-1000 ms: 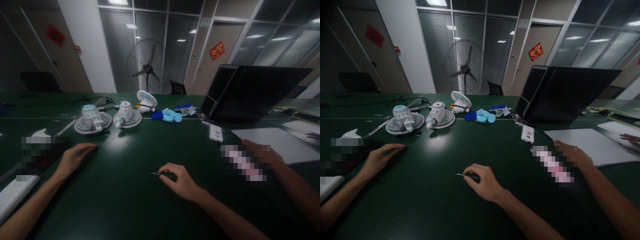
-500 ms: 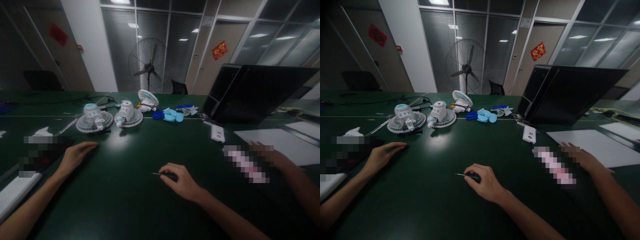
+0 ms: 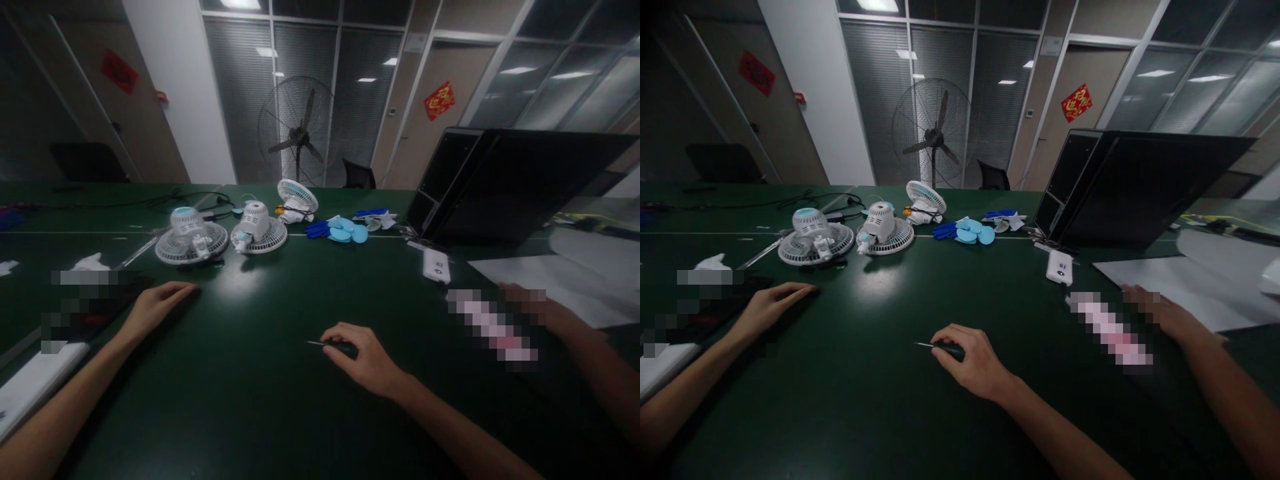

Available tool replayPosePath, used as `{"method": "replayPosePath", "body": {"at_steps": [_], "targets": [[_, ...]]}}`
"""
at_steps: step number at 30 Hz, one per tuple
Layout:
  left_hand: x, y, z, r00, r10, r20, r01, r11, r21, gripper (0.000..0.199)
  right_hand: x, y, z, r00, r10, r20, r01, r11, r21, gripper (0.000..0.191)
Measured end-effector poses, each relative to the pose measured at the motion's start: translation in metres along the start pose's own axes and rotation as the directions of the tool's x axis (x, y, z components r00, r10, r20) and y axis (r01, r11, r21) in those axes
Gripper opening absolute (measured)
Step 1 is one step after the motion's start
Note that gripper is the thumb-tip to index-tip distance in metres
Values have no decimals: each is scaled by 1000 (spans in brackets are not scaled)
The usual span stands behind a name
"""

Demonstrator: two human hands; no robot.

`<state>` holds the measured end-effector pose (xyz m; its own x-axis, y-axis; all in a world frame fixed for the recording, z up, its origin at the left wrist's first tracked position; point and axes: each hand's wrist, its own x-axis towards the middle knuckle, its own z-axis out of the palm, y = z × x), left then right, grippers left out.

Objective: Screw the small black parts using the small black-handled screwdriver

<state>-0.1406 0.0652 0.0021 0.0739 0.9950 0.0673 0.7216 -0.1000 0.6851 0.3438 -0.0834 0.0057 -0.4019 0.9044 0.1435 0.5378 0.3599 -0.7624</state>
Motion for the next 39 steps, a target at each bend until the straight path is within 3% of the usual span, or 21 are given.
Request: {"method": "replayPosePath", "body": {"at_steps": [6, 11, 15, 17, 21, 23, 25, 28, 39], "targets": [[1, 3, -2, 1000, -11, 25, 12, 1000, -24, 77, 1, -2, 0, 1000, 0, 1, 0, 1000, 11, 19], [5, 2, 3, 996, 71, 48, -77, 987, 138, 71, 1, 1, 1, 1000, -10, 0, 10, 1000, 10, 18], [-5, 34, 27, 972, 200, 123, -217, 965, 147, 59, 0, 2, 1, 1000, -2, -5, 2, 1000, 9, 18], [-18, 64, 48, 928, 295, 228, -323, 942, 94, 47, 0, 2, 1, 1000, 0, 5, 0, 1000, 8, 19], [-51, 124, 104, 771, 505, 389, -512, 854, -93, 30, -1, 0, 2, 1000, -28, 4, 28, 999, -30, 17], [-65, 143, 130, 708, 585, 397, -567, 805, -175, 23, -2, 0, 2, 998, -58, -2, 58, 997, -56, 16], [-74, 154, 149, 676, 628, 386, -593, 774, -220, 19, -3, 0, 2, 997, -78, 5, 78, 995, -60, 14], [-81, 159, 161, 666, 647, 373, -600, 761, -248, 21, -3, 0, 1, 997, -75, 0, 75, 996, -40, 12], [-84, 157, 158, 691, 608, 392, -555, 793, -251, 38, -2, 4, 3, 997, -78, 15, 78, 997, -26, 9]]}}
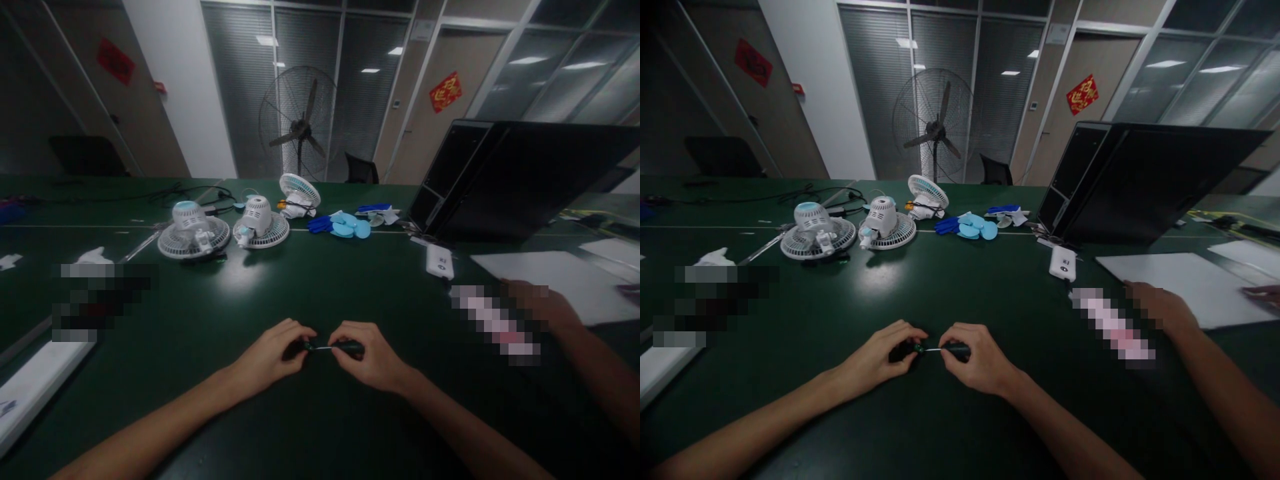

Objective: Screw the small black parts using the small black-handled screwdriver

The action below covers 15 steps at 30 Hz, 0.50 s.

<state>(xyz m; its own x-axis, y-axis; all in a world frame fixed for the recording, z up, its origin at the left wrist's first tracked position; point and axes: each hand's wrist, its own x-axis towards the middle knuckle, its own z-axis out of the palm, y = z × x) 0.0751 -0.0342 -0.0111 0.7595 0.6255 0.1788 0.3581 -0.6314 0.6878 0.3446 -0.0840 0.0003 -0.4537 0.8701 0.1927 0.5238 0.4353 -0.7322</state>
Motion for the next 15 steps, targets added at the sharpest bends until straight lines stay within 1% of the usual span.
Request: {"method": "replayPosePath", "body": {"at_steps": [4, 9, 13, 15], "targets": [[-2, 2, -1, 999, -40, 17, 40, 999, -16, 41, 0, 2, 1, 1000, -1, -14, 0, 1000, -14, 8], [-5, 2, -2, 999, -54, 7, 54, 998, -27, 44, 0, -2, 0, 1000, -9, 18, 9, 1000, -4, 8], [-5, 0, -1, 998, -56, -22, 56, 998, -6, 43, 0, -5, -1, 998, -29, 48, 29, 1000, 2, 9], [-6, -1, 0, 998, -55, -37, 55, 999, 0, 42, -1, -4, -1, 999, -25, 32, 25, 1000, 2, 9]]}}
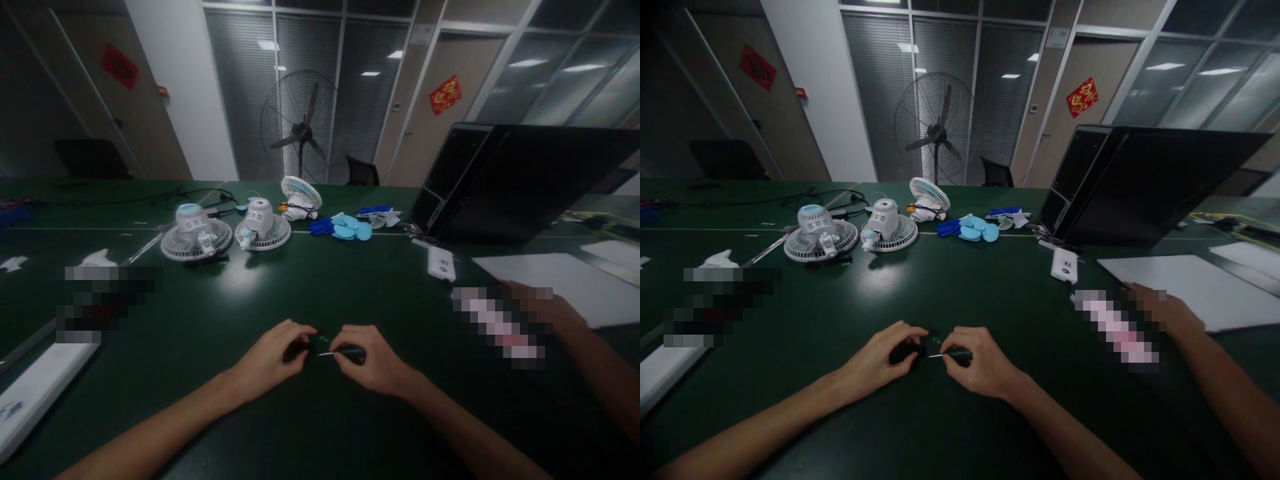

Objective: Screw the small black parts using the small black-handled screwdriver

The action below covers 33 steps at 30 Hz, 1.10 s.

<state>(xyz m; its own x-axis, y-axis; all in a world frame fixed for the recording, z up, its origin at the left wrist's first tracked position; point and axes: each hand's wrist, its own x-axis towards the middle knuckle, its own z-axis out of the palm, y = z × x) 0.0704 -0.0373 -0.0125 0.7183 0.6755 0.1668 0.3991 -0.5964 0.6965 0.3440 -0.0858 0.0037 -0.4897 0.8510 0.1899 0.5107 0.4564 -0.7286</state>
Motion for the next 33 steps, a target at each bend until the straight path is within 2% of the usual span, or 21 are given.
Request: {"method": "replayPosePath", "body": {"at_steps": [2, 4, 7, 9, 12, 15, 18, 22, 24, 26, 29, 33], "targets": [[0, 1, -1, 1000, 8, -7, -7, 1000, 10, 40, -1, 2, 0, 999, 0, -53, 1, 1000, 15, 10], [0, 3, -2, 999, 39, 7, -39, 999, 26, 38, -1, 5, -1, 986, 9, -165, -1, 999, 52, 12], [3, 8, -4, 989, 128, 70, -133, 989, 62, 38, -1, 9, -3, 928, 89, -362, -37, 988, 149, 15], [7, 11, -3, 973, 189, 130, -201, 976, 82, 39, 0, 11, -4, 885, 167, -435, -71, 971, 229, 18], [13, 13, -1, 953, 233, 195, -258, 960, 112, 41, 1, 11, -4, 855, 242, -459, -101, 945, 310, 21], [16, 10, -6, 953, 227, 201, -262, 951, 166, 44, 1, 9, -5, 868, 249, -429, -110, 940, 324, 21], [8, -9, -32, 971, 160, 180, -200, 953, 228, 46, 2, 5, -6, 887, 234, -398, -107, 942, 317, 20], [-27, -64, -95, 998, -57, 28, 46, 948, 314, 46, 2, 4, -8, 904, 227, -363, -112, 944, 312, 20], [-49, -98, -129, 979, -172, -112, 202, 905, 373, 49, 2, 5, -8, 912, 227, -342, -116, 942, 316, 21], [-68, -128, -156, 951, -236, -201, 302, 853, 425, 56, 2, 5, -8, 917, 228, -328, -119, 939, 323, 21], [-85, -156, -178, 931, -278, -236, 359, 812, 460, 64, 2, 3, -8, 919, 232, -320, -126, 939, 319, 22], [-92, -162, -184, 908, -321, -271, 413, 801, 433, 70, 3, 0, -9, 917, 243, -315, -140, 938, 318, 23]]}}
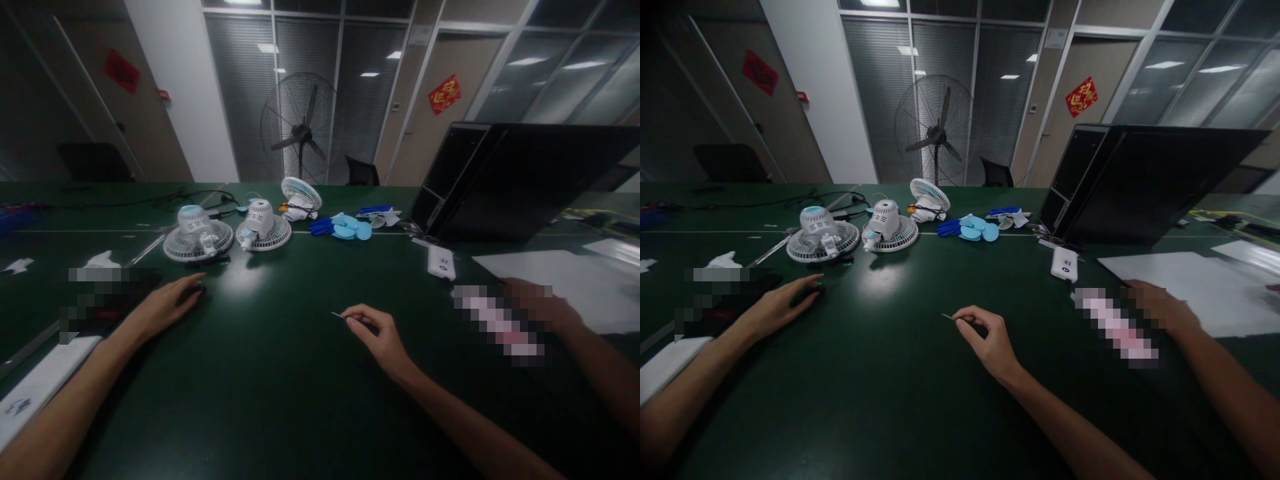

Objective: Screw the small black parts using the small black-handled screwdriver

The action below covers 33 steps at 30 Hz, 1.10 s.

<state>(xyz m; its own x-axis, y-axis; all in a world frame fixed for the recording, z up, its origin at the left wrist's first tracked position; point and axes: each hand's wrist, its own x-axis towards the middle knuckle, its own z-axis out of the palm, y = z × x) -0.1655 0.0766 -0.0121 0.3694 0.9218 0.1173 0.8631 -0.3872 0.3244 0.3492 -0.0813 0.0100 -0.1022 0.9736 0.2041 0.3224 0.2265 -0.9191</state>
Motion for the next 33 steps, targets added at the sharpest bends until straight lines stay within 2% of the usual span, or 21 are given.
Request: {"method": "replayPosePath", "body": {"at_steps": [5, 12, 19, 25, 28, 33], "targets": [[-4, -2, -7, 990, -115, -80, 109, 991, -74, 68, 0, 5, 0, 1000, -18, 9, 18, 1000, 1, 23], [-3, -10, -9, 982, -119, -146, 104, 989, -106, 73, 0, 7, 0, 999, -41, 15, 42, 999, -7, 22], [-2, -16, -13, 988, -108, -109, 108, 994, -4, 76, 1, 5, 1, 999, -44, 9, 44, 999, -25, 20], [-3, -28, -11, 988, -116, -99, 115, 993, -13, 63, 0, 6, 1, 999, -33, 20, 34, 999, -31, 20], [-3, -19, -10, 984, -133, -115, 134, 991, -1, 61, 0, 9, 1, 999, -31, 31, 32, 999, -21, 21], [-2, 10, -10, 949, -249, -193, 237, 968, -84, 68, 1, 11, 1, 999, -28, 41, 28, 999, -18, 23]]}}
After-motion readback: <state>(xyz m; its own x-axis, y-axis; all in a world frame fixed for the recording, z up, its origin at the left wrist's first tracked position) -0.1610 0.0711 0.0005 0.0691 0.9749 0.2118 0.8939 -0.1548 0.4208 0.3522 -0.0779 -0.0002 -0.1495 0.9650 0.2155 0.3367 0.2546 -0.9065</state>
